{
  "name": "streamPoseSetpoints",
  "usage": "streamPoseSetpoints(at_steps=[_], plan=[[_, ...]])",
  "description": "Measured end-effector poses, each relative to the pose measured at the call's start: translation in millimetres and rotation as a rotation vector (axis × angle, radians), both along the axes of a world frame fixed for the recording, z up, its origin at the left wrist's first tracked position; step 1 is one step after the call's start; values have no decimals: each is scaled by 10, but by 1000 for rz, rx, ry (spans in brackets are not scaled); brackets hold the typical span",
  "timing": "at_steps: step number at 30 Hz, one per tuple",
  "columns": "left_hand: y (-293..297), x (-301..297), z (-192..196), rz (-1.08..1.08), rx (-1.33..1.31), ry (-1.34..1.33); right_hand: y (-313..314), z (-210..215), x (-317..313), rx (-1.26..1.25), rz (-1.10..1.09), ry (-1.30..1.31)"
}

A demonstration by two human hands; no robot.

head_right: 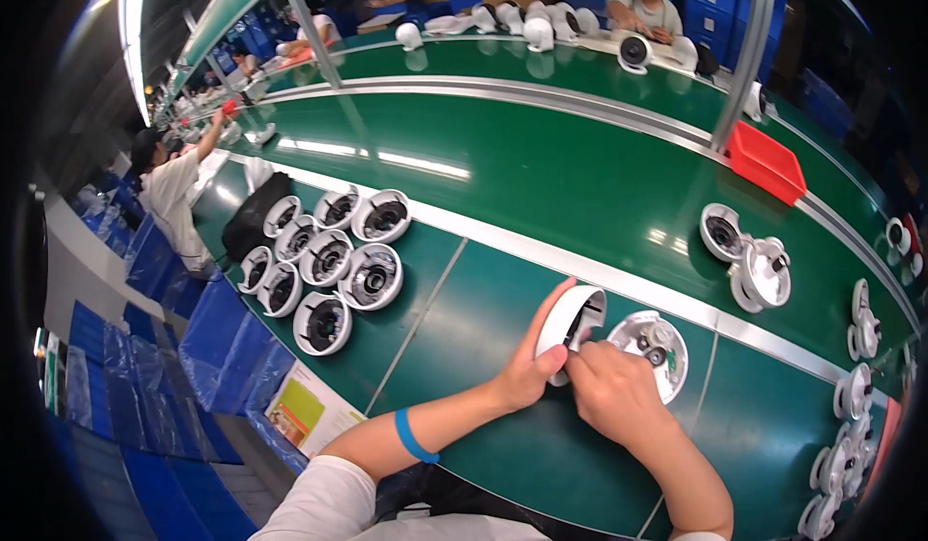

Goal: Assemble components of a white circular surveillance camera on a factory assembly line, including plugging in wires and securing parts with a screwdriver.

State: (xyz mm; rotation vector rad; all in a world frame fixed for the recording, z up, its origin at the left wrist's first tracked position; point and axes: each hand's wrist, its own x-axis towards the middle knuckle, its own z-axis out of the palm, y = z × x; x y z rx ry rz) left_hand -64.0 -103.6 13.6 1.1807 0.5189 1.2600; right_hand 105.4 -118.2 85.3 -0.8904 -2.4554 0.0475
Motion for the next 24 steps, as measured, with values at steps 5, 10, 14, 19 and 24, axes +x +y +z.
streamPoseSetpoints(at_steps=[5, 10, 14, 19, 24], plan=[[65, -71, 21, -13, -433, -384, -97, -49, -107, -373, -256, 476], [254, -158, 91, -128, -616, -588, 81, -88, 51, -283, -147, 367], [294, -106, 20, -86, -448, -464, 150, -176, 92, -190, -110, 357], [270, 45, -86, -122, -338, -335, 205, -291, 111, -87, -47, 250], [279, 124, -140, -66, -145, -161, 269, -374, 100, -9, -6, 114]])
